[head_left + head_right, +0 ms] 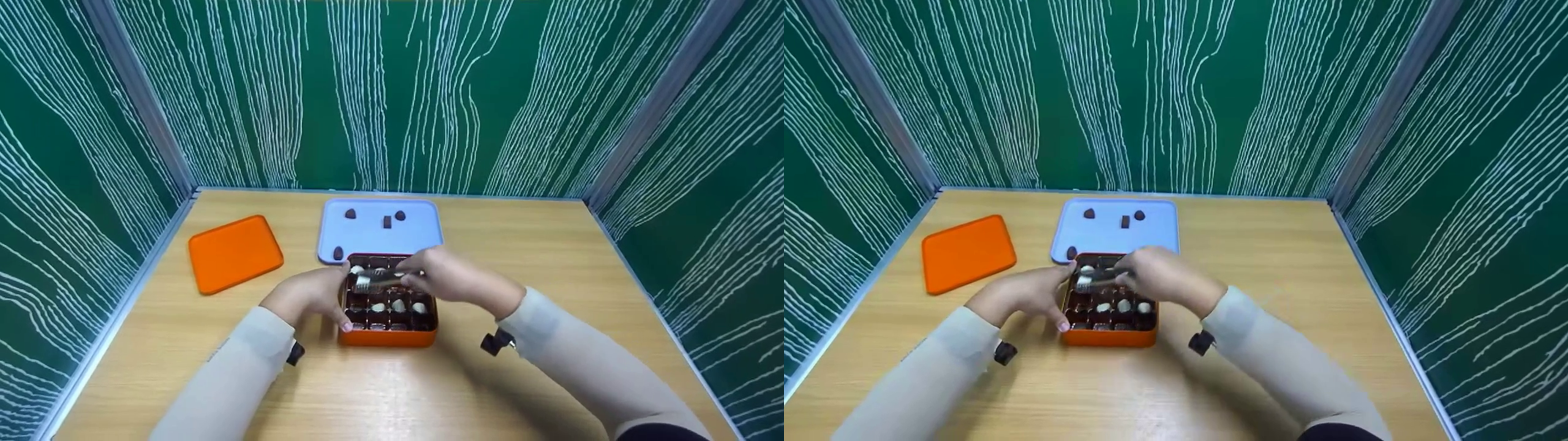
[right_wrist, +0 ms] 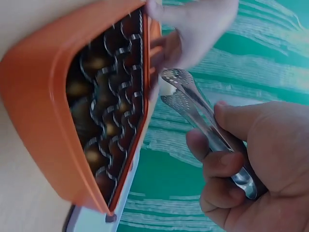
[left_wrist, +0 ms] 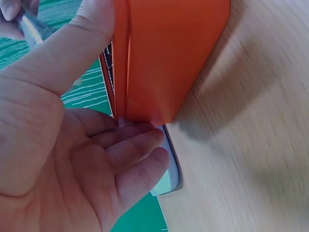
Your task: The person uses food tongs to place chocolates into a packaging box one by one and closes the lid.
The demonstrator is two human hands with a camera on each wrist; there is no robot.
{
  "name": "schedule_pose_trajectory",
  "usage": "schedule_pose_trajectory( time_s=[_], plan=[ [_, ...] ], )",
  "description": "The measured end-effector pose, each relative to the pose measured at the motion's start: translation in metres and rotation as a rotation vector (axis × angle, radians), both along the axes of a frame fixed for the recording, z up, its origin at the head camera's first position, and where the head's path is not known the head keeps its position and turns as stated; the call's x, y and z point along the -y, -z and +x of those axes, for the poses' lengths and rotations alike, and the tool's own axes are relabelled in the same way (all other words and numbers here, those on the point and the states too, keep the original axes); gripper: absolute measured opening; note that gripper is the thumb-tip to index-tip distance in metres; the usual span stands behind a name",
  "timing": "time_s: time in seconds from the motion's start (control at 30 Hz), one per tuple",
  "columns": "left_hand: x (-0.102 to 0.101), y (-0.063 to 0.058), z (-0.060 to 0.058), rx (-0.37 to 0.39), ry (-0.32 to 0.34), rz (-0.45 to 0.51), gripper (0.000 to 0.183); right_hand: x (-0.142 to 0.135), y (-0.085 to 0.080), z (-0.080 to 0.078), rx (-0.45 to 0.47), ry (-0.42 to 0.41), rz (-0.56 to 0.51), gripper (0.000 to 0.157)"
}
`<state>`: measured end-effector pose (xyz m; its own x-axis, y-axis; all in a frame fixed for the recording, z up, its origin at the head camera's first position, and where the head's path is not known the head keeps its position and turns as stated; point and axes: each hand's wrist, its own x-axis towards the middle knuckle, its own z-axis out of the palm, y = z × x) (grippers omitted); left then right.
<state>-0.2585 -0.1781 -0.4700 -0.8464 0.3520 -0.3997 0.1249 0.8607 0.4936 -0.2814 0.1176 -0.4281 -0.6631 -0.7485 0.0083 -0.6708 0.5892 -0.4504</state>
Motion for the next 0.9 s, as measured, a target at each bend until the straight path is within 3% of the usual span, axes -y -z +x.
schedule_pose_trajectory(
  time_s=[0.17, 0.37, 0.57, 0.9],
  plan=[
    [0.0, 0.0, 0.0, 0.002, 0.007, -0.01, 0.156, 0.008, 0.008, 0.006, -0.077, -0.086, 0.036, 0.032],
    [-0.001, 0.0, -0.001, 0.012, 0.001, -0.022, 0.157, 0.013, 0.012, 0.007, -0.096, -0.13, 0.062, 0.027],
    [-0.001, -0.001, -0.002, 0.006, 0.01, -0.027, 0.157, 0.018, 0.013, 0.009, -0.105, -0.113, 0.073, 0.029],
    [0.0, -0.001, -0.002, 0.017, 0.005, -0.024, 0.157, 0.018, 0.008, 0.008, -0.034, -0.048, 0.092, 0.035]
  ],
)
